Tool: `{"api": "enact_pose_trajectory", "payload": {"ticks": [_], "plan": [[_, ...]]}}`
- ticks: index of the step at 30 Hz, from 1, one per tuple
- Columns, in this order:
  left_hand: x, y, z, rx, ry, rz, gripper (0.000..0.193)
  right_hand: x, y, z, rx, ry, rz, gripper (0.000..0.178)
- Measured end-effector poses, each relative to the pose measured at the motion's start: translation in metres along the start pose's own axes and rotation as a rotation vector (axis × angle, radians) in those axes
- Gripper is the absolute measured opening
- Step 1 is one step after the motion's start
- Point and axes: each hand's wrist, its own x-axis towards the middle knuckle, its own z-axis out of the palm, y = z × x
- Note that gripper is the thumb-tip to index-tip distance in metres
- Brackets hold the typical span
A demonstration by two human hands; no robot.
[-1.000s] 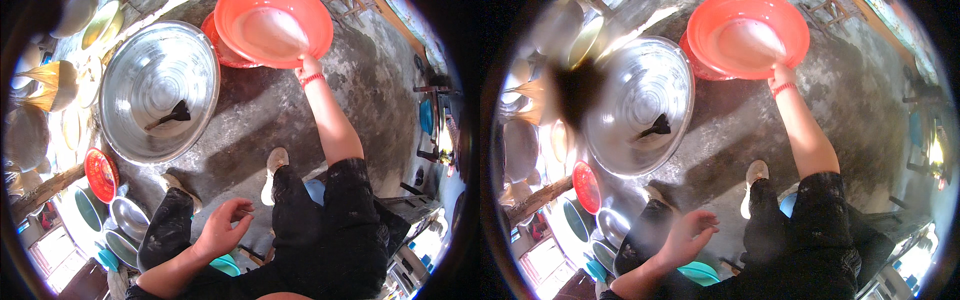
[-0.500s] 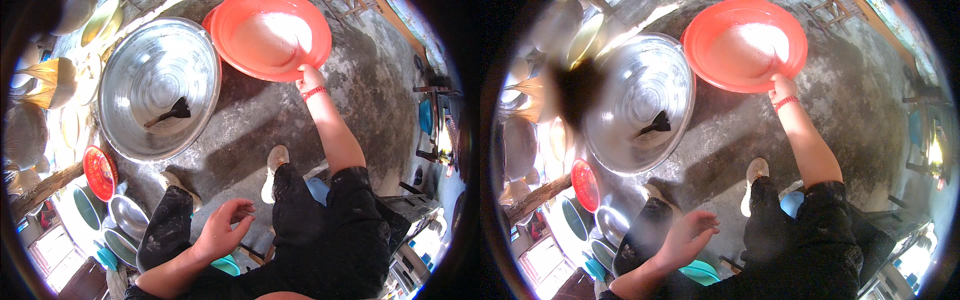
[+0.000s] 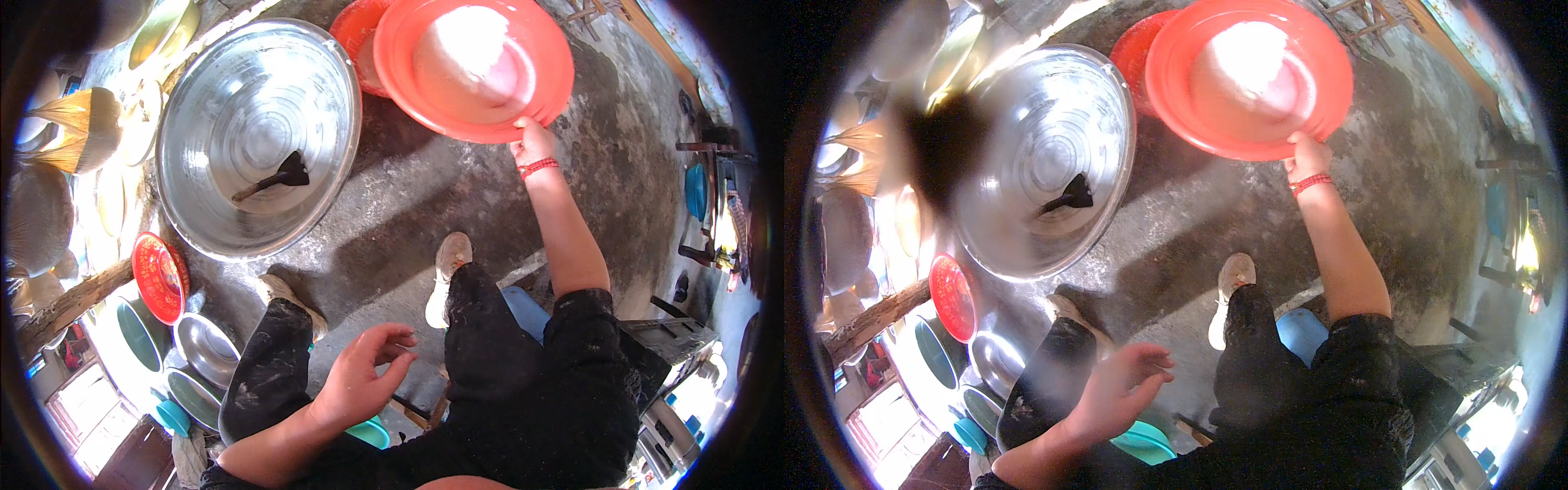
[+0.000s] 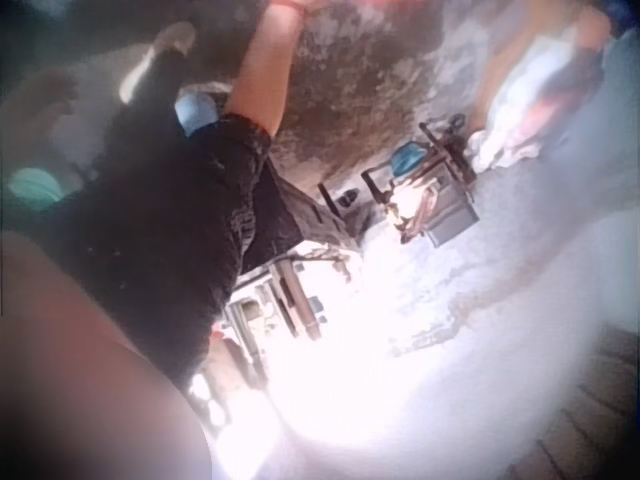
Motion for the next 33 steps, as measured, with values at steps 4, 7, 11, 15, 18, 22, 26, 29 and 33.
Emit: {"api": "enact_pose_trajectory", "payload": {"ticks": [4,7,11,15,18,22,26,29,33], "plan": [[0.001,0.000,0.003,0.004,-0.005,0.006,0.033,0.005,0.021,0.036,0.012,-0.020,0.181,0.019],[0.004,0.002,0.006,0.001,-0.008,-0.017,0.033,0.034,0.019,0.064,0.250,0.039,0.269,0.016],[0.005,0.002,0.006,0.007,-0.014,-0.029,0.033,0.061,-0.011,0.038,0.261,0.038,0.210,0.016],[0.002,-0.002,0.003,-0.023,-0.004,-0.007,0.033,0.033,-0.027,-0.033,0.089,0.013,0.064,0.009],[0.000,-0.005,0.001,-0.013,0.008,-0.001,0.033,-0.001,-0.010,-0.062,0.033,0.095,0.095,0.009],[0.001,-0.008,0.004,0.020,-0.002,-0.006,0.034,-0.006,0.019,-0.060,0.114,0.090,0.178,0.008],[0.004,-0.008,0.008,0.030,0.040,-0.029,0.035,0.024,0.017,-0.063,0.375,-0.113,0.312,0.008],[0.006,-0.007,0.008,-0.014,0.032,-0.041,0.035,0.026,0.003,-0.087,0.112,-0.055,0.257,0.007],[0.008,-0.006,0.007,-0.037,0.020,-0.053,0.035,-0.014,-0.003,-0.119,0.121,0.168,0.119,0.013]]}}
